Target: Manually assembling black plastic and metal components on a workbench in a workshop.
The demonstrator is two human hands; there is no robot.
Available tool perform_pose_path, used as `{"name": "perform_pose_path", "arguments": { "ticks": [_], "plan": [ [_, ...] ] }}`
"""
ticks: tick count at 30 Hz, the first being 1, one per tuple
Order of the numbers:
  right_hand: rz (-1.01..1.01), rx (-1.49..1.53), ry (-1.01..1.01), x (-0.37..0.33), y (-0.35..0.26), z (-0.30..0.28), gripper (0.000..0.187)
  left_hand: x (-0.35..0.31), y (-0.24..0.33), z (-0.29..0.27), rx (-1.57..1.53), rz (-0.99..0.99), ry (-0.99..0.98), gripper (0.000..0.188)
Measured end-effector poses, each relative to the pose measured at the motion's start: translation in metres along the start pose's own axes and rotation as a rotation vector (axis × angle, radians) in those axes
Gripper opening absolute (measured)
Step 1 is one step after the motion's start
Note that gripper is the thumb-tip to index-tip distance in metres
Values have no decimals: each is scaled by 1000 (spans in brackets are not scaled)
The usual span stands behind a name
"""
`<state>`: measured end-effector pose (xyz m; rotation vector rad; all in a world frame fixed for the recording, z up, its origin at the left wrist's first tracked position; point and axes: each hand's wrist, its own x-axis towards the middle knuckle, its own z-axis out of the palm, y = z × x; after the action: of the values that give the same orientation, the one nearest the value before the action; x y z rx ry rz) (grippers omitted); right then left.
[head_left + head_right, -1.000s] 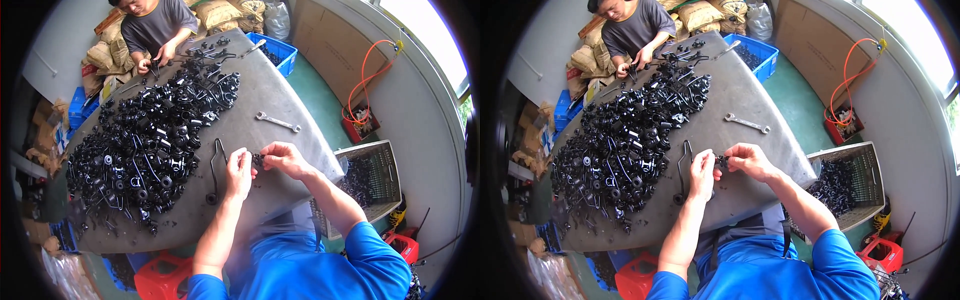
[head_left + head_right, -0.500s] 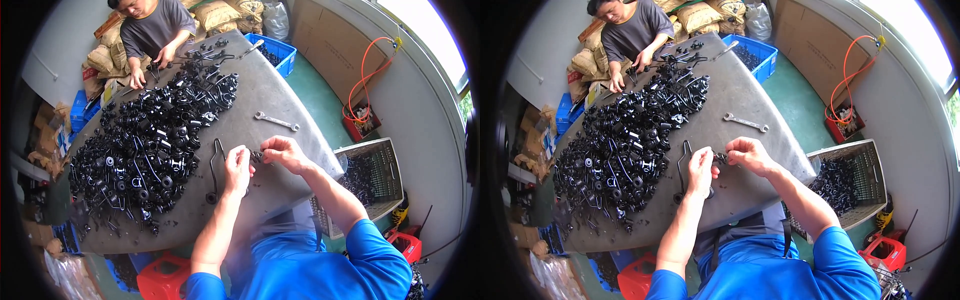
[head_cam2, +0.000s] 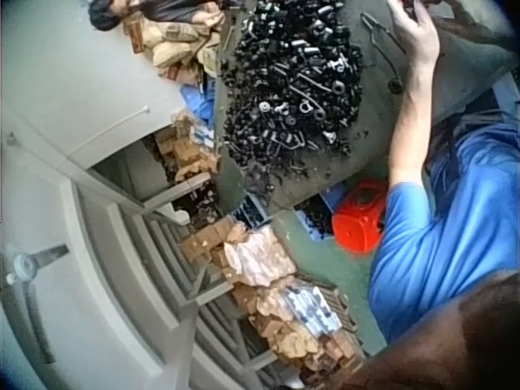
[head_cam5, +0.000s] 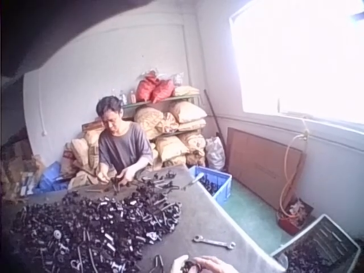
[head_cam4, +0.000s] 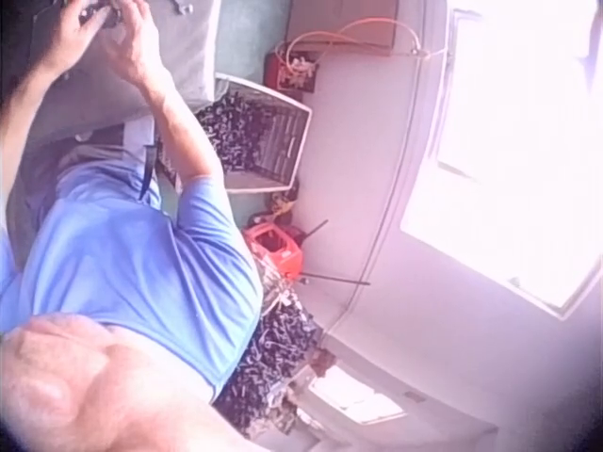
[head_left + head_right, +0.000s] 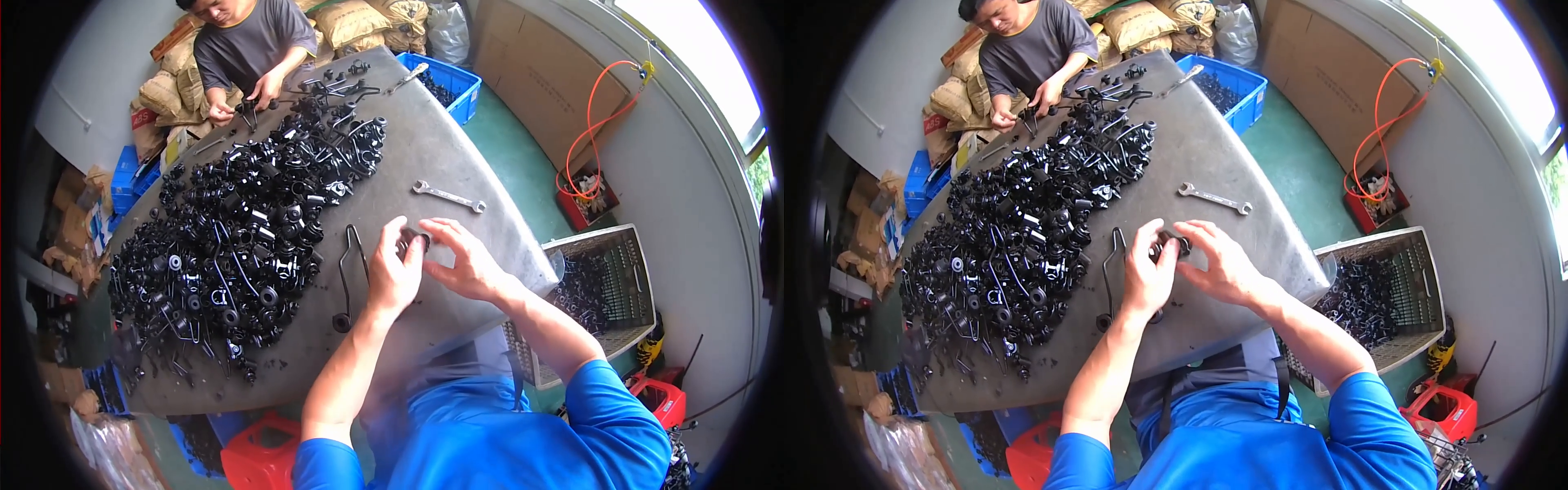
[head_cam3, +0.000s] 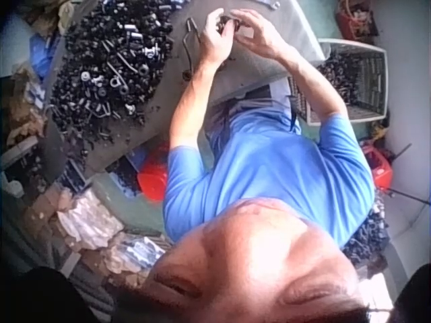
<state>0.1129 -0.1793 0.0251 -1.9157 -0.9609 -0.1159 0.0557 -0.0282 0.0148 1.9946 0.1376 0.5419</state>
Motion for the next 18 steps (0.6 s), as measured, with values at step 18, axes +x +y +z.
{"name": "perform_pose_path", "arguments": {
  "ticks": [18],
  "plan": [
    [447, 644, -208, 0, 10, 23, 40, -71, -30, -44, 104, -240, 88, 45]
  ]
}}
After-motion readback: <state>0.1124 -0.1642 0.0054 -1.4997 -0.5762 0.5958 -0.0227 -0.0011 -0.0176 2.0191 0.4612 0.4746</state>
